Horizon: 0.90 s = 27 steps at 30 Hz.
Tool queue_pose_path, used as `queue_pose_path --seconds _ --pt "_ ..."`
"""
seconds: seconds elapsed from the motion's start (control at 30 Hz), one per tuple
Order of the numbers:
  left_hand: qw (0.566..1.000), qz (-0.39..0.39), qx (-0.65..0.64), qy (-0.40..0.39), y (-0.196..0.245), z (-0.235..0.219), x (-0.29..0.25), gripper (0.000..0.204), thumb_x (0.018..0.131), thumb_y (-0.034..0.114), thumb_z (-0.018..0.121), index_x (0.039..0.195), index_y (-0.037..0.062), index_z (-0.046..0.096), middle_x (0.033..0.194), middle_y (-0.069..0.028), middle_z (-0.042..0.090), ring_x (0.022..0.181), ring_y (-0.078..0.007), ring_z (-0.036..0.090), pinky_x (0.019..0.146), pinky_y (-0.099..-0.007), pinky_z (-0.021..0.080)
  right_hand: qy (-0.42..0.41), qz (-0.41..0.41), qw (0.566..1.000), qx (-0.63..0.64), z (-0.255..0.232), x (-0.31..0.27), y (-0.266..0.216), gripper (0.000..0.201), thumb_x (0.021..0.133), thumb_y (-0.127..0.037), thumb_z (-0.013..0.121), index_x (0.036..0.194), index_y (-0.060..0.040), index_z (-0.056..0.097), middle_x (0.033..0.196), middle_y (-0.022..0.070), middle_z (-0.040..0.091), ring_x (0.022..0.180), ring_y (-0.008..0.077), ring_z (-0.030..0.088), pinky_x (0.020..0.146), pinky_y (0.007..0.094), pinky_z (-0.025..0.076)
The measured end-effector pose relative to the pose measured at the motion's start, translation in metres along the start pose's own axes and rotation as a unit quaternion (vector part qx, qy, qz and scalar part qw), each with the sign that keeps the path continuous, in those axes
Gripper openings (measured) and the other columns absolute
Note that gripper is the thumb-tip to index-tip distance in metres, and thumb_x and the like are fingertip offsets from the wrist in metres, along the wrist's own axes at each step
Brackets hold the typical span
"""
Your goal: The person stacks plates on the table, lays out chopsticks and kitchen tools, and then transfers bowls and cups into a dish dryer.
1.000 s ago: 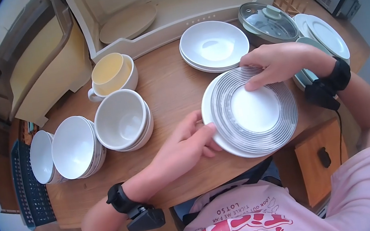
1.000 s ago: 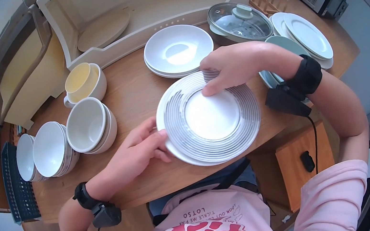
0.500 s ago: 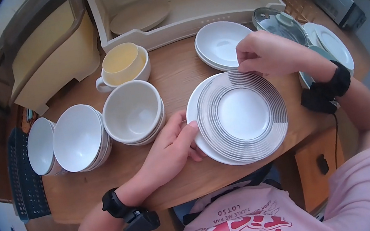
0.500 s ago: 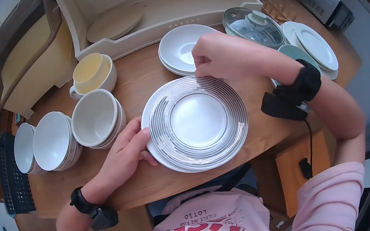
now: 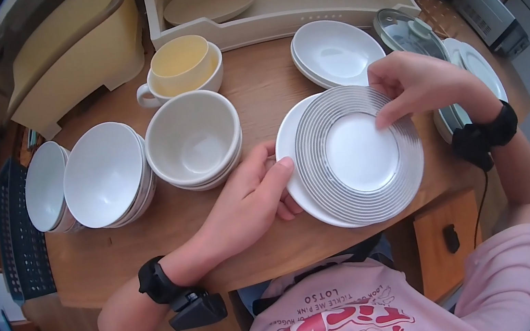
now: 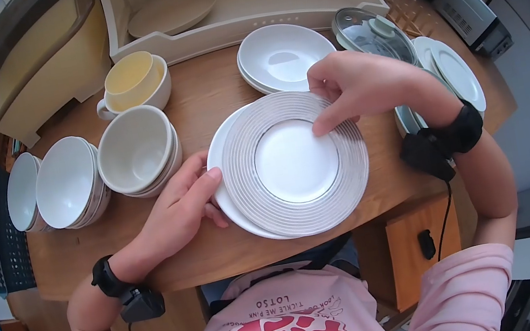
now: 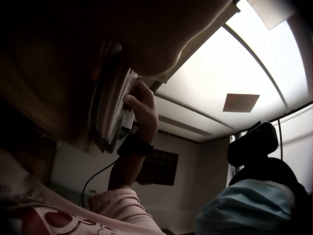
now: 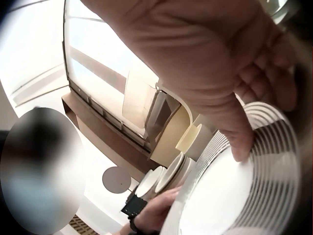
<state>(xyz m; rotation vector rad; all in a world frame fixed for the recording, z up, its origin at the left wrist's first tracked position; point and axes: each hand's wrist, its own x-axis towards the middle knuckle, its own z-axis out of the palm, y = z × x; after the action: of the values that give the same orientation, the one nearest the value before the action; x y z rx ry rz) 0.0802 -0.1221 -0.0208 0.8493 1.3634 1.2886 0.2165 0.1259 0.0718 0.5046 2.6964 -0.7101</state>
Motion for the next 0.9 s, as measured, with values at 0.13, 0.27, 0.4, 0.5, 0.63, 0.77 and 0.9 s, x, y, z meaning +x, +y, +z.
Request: queue_pose_path --seconds 0.13,0.27,0.4,0.5,0.63,0.77,0.9 --pt "1.000 -0.007 0.009 -0.014 -0.004 -0.004 0.001 0.044 0.101 0.029 0.039 0.133 -0.0013 0.037 0.102 -0.0073 0.057 0.079 -0.0105 0.060 0.066 -0.0236 0.052 -0.067 -0.005 0.978 0.200 -0.015 0.001 0.014 0.032 0.079 -0.028 0.077 0.084 -0.0045 0.056 0.058 -0.0024 0.054 0.044 0.0023 0.043 0.039 0.0185 0.028" --pt "1.000 0.001 0.005 -0.001 0.001 0.000 -0.001 0.042 0.101 0.026 0.038 0.128 -0.0058 0.038 0.089 -0.0083 0.056 0.074 -0.0112 0.058 0.066 -0.0260 0.051 -0.056 -0.085 0.957 0.273 -0.029 0.005 0.030 0.024 0.085 -0.024 0.071 0.085 -0.0057 0.056 0.057 -0.0067 0.053 0.043 -0.0018 0.041 0.037 0.0143 0.025" --pt "1.000 0.000 0.012 -0.002 0.001 0.000 -0.002 0.043 0.100 0.026 0.042 0.128 -0.0054 0.036 0.091 -0.0093 0.058 0.072 -0.0112 0.058 0.063 -0.0258 0.051 0.032 -0.131 0.943 0.306 -0.052 0.013 0.031 0.020 0.089 -0.022 0.067 0.088 -0.0058 0.056 0.062 -0.0067 0.054 0.043 -0.0042 0.042 0.036 0.0118 0.027" --pt "1.000 -0.001 0.016 -0.004 0.002 0.001 -0.001 0.044 0.100 0.027 0.044 0.128 -0.0056 0.035 0.091 -0.0095 0.058 0.069 -0.0105 0.057 0.060 -0.0248 0.049 0.066 -0.164 0.923 0.341 -0.073 0.044 0.039 0.018 0.092 -0.022 0.063 0.088 -0.0057 0.057 0.067 -0.0059 0.055 0.045 -0.0038 0.043 0.040 0.0124 0.034" --pt "1.000 0.005 0.028 0.000 0.002 0.002 -0.001 0.045 0.098 0.025 0.047 0.127 -0.0067 0.035 0.085 -0.0079 0.058 0.063 -0.0088 0.054 0.055 -0.0231 0.046 0.182 -0.150 0.875 0.422 -0.073 0.090 0.021 0.017 0.095 -0.021 0.058 0.092 -0.0041 0.058 0.072 -0.0038 0.055 0.052 0.0001 0.045 0.044 0.0145 0.036" --pt "1.000 0.006 0.030 -0.002 0.008 0.003 -0.002 0.046 0.097 0.020 0.050 0.128 -0.0086 0.034 0.082 -0.0067 0.058 0.062 -0.0064 0.053 0.054 -0.0220 0.043 0.237 -0.071 0.830 0.500 -0.081 0.167 0.015 0.016 0.094 -0.019 0.058 0.096 -0.0029 0.059 0.072 -0.0034 0.053 0.053 0.0015 0.044 0.043 0.0143 0.033" --pt "0.998 0.062 0.017 0.019 0.003 0.007 -0.002 0.049 0.095 0.017 0.054 0.131 -0.0093 0.032 0.075 -0.0030 0.056 0.061 -0.0042 0.049 0.055 -0.0207 0.040 0.288 -0.008 0.830 0.478 -0.072 0.229 -0.003 0.011 0.092 -0.015 0.060 0.092 -0.0041 0.060 0.074 0.0004 0.056 0.056 0.0059 0.052 0.045 0.0198 0.040"
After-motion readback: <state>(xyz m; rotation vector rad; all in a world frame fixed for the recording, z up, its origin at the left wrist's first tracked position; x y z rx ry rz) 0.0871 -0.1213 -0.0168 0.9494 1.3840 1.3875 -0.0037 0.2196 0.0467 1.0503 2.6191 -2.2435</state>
